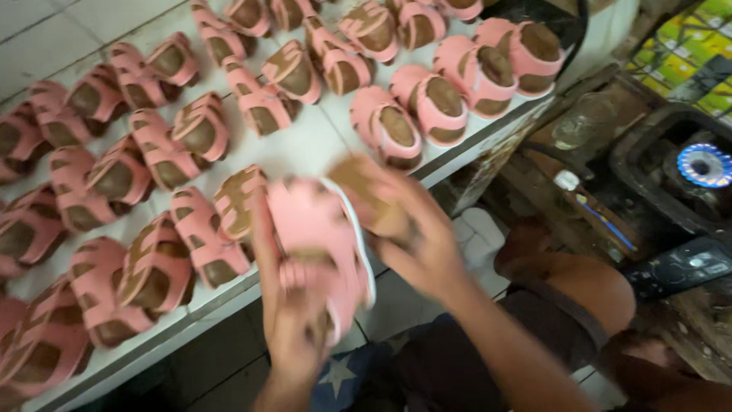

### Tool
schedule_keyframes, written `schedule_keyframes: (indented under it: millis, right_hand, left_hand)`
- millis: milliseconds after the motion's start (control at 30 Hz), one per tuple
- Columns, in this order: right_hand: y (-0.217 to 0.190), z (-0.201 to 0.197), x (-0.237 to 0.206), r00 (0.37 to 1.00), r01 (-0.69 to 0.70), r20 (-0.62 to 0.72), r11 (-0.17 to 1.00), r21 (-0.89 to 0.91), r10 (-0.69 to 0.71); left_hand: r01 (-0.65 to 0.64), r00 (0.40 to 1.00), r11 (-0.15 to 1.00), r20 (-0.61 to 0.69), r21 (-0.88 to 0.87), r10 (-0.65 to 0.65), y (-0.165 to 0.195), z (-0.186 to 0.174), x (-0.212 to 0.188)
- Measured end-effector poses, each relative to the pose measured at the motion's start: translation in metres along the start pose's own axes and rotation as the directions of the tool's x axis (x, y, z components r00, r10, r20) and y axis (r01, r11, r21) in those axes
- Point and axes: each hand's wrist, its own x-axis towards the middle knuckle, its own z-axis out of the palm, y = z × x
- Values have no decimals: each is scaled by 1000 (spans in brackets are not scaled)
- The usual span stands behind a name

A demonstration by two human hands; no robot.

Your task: The person heats a pink sandal upper over a gas burner flame to soften it, then presses and shapes it onto a shoe last. They use a knife to trim the upper's edge, fit a white foam sole to the last, and press the assembled sandal together by hand.

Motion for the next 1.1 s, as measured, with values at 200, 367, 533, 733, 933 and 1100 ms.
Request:
schedule_keyframes:
  millis: [200,367,533,733,933,1100]
  right_hand:
    - [-24,-86,-159,769,-159,-406,762,627,494]
    - [-24,-135,-239,870,240,-298,189,952,393]
    - [-12,-153,-267,66,-306,-481,476,824,874]
    - [13,-156,-278,168,-299,-463,493,817,870]
    - [19,-164,-300,382,-114,-374,445,888,845]
    - [8,-180,-309,49,-436,-555,518,737,831]
  left_hand:
    - [-154,972,837,-70,525,222,-71,-12,78]
    - [-133,952,868,-183,478,246,-86,-22,90]
    - [-165,955,917,-175,363,241,-82,-19,88]
    - [-178,957,924,-159,338,243,-82,-20,93]
    - [-121,964,917,-176,379,200,-95,-23,101]
    - [-183,956,939,-168,292,239,-106,-20,123]
